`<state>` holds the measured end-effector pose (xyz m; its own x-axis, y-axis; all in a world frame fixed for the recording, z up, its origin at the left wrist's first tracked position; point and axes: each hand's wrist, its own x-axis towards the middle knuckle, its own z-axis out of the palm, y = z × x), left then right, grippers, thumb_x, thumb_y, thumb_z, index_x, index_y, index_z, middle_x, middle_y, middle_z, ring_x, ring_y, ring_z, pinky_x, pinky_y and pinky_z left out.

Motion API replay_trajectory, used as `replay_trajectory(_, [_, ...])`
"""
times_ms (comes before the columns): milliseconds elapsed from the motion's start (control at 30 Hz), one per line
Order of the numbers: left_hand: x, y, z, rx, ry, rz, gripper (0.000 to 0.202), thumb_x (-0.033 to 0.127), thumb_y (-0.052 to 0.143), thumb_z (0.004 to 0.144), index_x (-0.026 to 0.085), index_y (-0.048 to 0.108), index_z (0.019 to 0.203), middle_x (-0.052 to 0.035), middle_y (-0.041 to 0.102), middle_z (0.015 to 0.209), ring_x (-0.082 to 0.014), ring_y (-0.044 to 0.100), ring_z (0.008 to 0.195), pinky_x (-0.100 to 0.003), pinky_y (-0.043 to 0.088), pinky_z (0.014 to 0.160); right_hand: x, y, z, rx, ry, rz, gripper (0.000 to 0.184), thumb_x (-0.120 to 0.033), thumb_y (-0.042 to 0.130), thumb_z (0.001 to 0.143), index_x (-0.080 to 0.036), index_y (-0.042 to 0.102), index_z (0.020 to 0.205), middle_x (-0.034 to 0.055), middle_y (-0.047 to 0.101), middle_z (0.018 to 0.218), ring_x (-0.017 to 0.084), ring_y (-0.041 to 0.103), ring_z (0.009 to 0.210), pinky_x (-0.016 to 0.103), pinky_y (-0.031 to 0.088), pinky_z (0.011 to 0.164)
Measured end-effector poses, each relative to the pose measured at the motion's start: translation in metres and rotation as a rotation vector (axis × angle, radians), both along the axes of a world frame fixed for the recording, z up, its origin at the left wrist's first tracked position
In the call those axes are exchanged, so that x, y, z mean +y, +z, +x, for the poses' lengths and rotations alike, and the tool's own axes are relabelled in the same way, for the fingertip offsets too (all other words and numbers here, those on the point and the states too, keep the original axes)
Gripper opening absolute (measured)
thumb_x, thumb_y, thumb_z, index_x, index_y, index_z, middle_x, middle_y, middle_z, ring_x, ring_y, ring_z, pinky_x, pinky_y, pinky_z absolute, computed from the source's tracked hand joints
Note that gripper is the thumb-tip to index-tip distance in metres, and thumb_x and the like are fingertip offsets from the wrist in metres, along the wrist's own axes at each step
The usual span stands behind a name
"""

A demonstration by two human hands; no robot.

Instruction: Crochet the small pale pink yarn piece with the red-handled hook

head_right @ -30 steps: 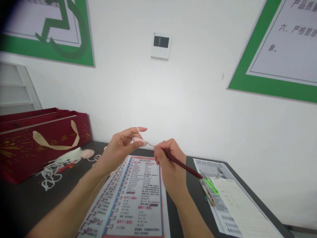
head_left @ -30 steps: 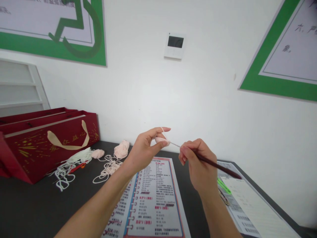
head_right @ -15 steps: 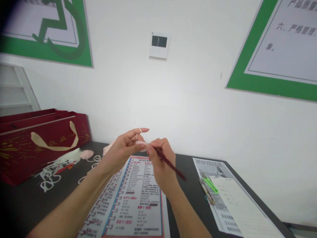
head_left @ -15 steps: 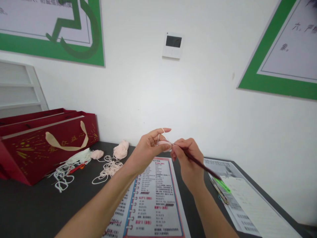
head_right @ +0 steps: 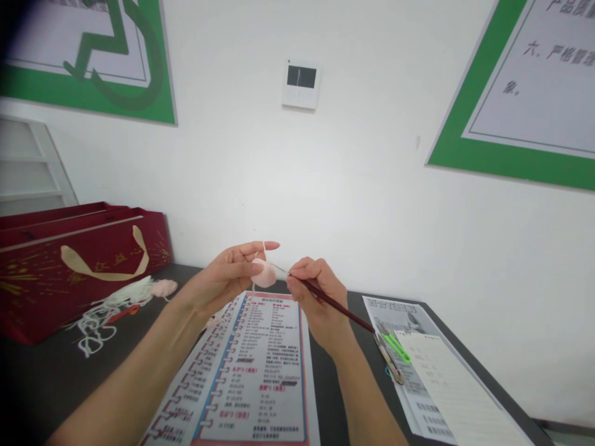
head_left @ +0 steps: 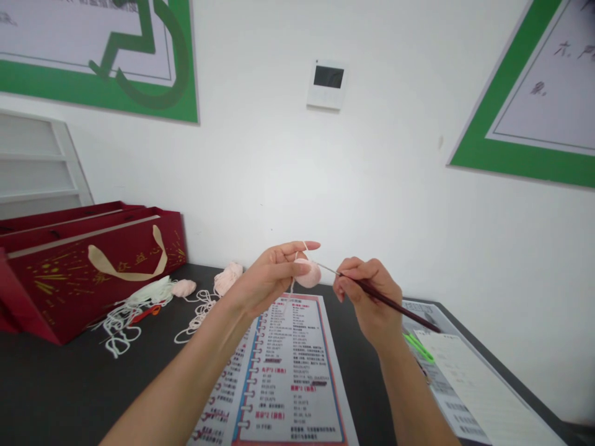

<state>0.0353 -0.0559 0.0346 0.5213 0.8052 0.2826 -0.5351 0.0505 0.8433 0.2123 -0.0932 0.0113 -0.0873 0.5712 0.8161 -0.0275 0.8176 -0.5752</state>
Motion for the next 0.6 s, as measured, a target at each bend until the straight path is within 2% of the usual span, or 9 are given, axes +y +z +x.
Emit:
replay_trajectory(167, [0.0, 0.002, -0.005, 0.06, -0.015, 0.027, 0.037, 0.012, 0.075, 0.066, 0.016, 0.072, 0.102, 0.0021, 0.055, 0.067, -0.008, 0.05, 0.06, -0.022, 0.039, 0.059, -0.007, 0.006, 0.007, -0.04, -0.022, -0.048, 0.012, -0.011, 0.062, 0.085, -0.023, 0.059, 0.086, -0.0009, 0.057, 0.079, 0.011, 0.051, 0.062, 0.025, 0.038, 0.052])
replay_trajectory(433, [0.006, -0.001, -0.012, 0.131, -0.23, -0.006, 0.035, 0.014, 0.072, 0.07, 0.013, 0.071, 0.105, -0.0015, 0.06, 0.067, -0.0099, 0.055, 0.058, -0.024, 0.043, 0.06, -0.014, 0.013, 0.017, -0.06, 0.053, -0.197, 0.011, -0.017, 0.069, 0.08, -0.021, 0.059, 0.076, -0.0004, 0.059, 0.075, 0.01, 0.048, 0.058, 0.024, 0.034, 0.048])
replay_trajectory(533, [0.006, -0.001, -0.012, 0.171, -0.236, 0.01, 0.033, 0.015, 0.073, 0.069, 0.014, 0.072, 0.102, -0.0004, 0.059, 0.065, -0.01, 0.055, 0.056, -0.024, 0.042, 0.058, -0.01, 0.013, 0.02, 0.0, 0.165, -0.25, 0.013, -0.019, 0.069, 0.079, -0.021, 0.058, 0.074, -0.0013, 0.059, 0.069, 0.011, 0.048, 0.054, 0.024, 0.033, 0.045])
replay_trajectory(600, [0.003, -0.001, -0.01, 0.189, -0.189, 0.069, 0.03, 0.017, 0.072, 0.071, 0.015, 0.071, 0.102, 0.0002, 0.06, 0.065, -0.0103, 0.055, 0.056, -0.024, 0.042, 0.058, -0.007, 0.015, 0.018, 0.074, 0.254, -0.31, 0.015, -0.02, 0.068, 0.08, -0.02, 0.055, 0.072, -0.0031, 0.056, 0.063, 0.01, 0.045, 0.049, 0.022, 0.031, 0.042])
